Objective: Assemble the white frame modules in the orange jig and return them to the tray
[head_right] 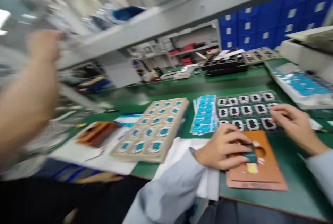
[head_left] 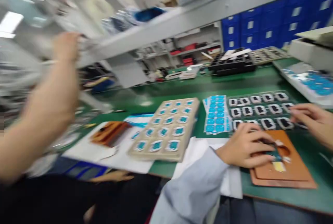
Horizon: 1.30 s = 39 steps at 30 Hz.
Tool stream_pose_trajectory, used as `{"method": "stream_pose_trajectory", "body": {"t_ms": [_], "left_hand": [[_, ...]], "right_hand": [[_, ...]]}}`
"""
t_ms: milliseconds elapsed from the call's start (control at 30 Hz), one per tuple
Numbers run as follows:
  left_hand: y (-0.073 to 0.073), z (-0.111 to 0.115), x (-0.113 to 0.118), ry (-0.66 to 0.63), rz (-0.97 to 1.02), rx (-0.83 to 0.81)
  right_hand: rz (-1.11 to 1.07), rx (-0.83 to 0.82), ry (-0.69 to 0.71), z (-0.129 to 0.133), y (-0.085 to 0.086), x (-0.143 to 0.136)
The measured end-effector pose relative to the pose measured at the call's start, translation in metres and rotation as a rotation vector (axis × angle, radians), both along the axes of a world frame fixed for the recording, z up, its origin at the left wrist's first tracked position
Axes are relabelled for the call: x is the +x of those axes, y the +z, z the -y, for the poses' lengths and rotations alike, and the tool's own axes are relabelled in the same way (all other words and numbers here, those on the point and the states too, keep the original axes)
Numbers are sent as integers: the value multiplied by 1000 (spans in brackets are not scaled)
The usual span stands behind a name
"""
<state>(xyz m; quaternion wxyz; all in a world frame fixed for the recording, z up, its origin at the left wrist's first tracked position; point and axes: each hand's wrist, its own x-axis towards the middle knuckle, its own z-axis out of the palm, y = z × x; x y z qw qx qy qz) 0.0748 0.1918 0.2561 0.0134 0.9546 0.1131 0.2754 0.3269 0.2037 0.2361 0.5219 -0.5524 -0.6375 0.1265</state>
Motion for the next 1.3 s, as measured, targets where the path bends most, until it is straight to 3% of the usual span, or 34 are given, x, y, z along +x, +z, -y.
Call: {"method": "stream_pose_trajectory", "body": {"t_ms": [133, 333, 533, 600, 733, 867, 1067, 1200, 1300], "left_hand": [[-5, -1, -5, -80, 257, -71], [6, 9, -10, -91, 296, -170], [6, 7, -11, -153, 167, -208], [6, 7, -12, -148, 137, -210], [6, 7, -13, -123, 100, -187], [6, 7, -13, -130, 82, -161], [5, 7, -13, -130, 87, -202], [3, 7, -13, -125, 91, -220], [3, 7, -13, -120, 89, -218]], "right_hand": [[171, -72, -25, 3, 12, 20], [592, 131, -96, -2, 10, 29], [954, -18, 131, 4, 9, 34], [909, -62, 190, 6, 7, 29], [537, -222, 319, 3, -3, 20], [202, -369, 294, 0, -8, 12], [-246, -315, 323, 26, 24, 1], [-228, -357, 537, 51, 41, -8], [-14, -220, 577, 56, 39, -9]]}}
